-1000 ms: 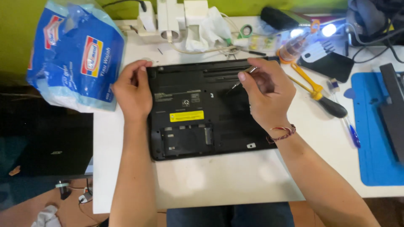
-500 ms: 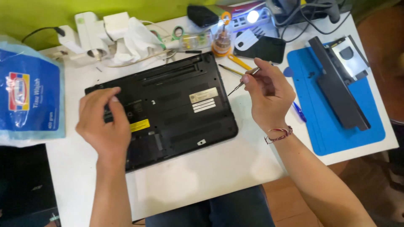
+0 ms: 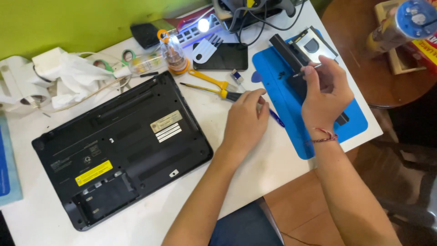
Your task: Unscrewing the back panel and removing components from a laptop
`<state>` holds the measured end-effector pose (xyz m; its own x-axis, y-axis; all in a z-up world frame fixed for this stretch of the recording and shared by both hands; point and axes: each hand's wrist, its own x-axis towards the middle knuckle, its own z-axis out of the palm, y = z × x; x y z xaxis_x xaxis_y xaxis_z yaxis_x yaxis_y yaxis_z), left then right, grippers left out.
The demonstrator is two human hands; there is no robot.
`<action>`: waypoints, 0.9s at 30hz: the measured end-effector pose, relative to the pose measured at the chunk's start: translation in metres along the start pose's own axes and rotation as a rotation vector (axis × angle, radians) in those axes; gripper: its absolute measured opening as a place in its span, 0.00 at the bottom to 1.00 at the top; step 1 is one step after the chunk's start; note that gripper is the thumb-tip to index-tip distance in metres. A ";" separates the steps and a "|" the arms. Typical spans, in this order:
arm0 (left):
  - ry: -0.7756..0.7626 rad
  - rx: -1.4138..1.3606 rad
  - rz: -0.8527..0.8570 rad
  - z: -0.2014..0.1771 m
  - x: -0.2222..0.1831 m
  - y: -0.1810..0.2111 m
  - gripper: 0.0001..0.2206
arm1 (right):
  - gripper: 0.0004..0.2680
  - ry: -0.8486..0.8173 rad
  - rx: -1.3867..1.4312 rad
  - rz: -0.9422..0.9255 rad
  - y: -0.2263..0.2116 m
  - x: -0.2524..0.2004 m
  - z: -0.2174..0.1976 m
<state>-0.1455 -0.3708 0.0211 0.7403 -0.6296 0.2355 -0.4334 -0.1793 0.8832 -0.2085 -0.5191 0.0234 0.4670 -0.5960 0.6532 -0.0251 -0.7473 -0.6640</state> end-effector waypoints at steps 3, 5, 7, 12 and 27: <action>0.059 0.076 0.055 0.041 0.003 -0.018 0.12 | 0.08 0.107 0.001 -0.052 0.008 -0.012 0.007; 0.096 0.137 0.082 0.049 0.005 -0.020 0.11 | 0.08 0.131 0.014 -0.057 0.010 -0.012 0.009; 0.136 0.195 0.109 0.057 0.004 -0.025 0.10 | 0.08 0.152 0.027 -0.066 0.010 -0.013 0.010; 0.267 0.351 0.247 0.065 0.004 -0.027 0.08 | 0.07 0.141 0.010 -0.046 0.009 -0.009 0.013; 0.355 0.128 0.272 0.052 -0.003 -0.009 0.07 | 0.06 0.092 0.127 -0.044 -0.001 -0.011 0.008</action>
<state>-0.1703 -0.4065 -0.0081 0.7113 -0.3730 0.5958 -0.6797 -0.1491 0.7182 -0.2063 -0.5093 0.0136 0.3826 -0.5922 0.7092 0.1080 -0.7337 -0.6709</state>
